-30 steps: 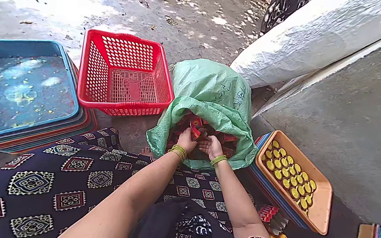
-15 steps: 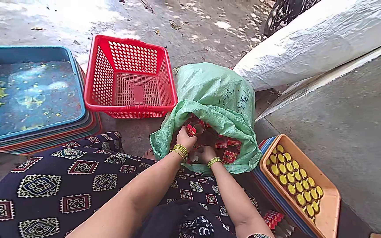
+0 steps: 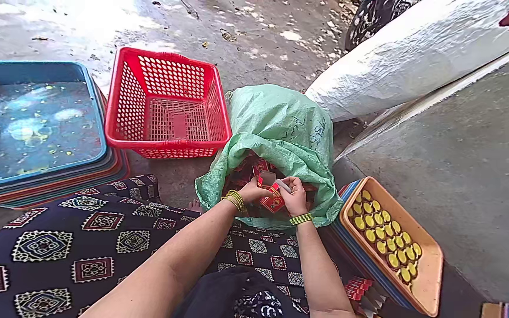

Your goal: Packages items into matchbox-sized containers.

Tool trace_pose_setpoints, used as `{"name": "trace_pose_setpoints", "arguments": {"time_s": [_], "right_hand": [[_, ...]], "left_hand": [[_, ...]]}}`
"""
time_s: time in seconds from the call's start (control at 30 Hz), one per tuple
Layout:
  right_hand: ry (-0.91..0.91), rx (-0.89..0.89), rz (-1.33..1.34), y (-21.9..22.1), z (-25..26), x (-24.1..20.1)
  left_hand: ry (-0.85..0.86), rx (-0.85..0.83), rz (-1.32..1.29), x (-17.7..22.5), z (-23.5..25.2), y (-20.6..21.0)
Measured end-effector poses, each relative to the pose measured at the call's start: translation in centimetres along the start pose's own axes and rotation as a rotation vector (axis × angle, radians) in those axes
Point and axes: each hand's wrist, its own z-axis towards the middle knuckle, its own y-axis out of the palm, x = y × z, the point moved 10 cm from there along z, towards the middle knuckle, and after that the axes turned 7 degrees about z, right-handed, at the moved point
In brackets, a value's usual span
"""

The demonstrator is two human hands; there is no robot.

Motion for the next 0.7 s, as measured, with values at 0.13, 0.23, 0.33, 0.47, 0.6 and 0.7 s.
{"name": "trace_pose_setpoints", "arguments": {"time_s": [0.13,0.23,0.33,0.47,0.6,0.7], "right_hand": [[-0.003,0.051,0.143,1.7,0.3,-0.2],[0.045,0.225,0.115,1.0,0.2,0.8],[0.312,0.270,-0.196,0.2,-0.3,3.4],[0.579,-0.598,-0.631,7.6,-3.3,10.6],[0.514,-0.888,-0.726,11.9,-5.2,14.7],[0.481,-0.869,-0.832,10.1,-3.9,12.5]], "left_hand": [[0.064,0.051,0.262,0.7,0.4,-0.4],[0.006,0.160,0.275,-0.1,0.7,-1.9],[-0.024,0.314,0.246,0.1,0.2,-4.1],[0.003,0.422,0.233,1.4,-0.6,-5.3],[0.031,0.460,0.214,1.2,-0.7,-5.5],[0.053,0.468,0.200,1.5,-0.9,-5.8]]}}
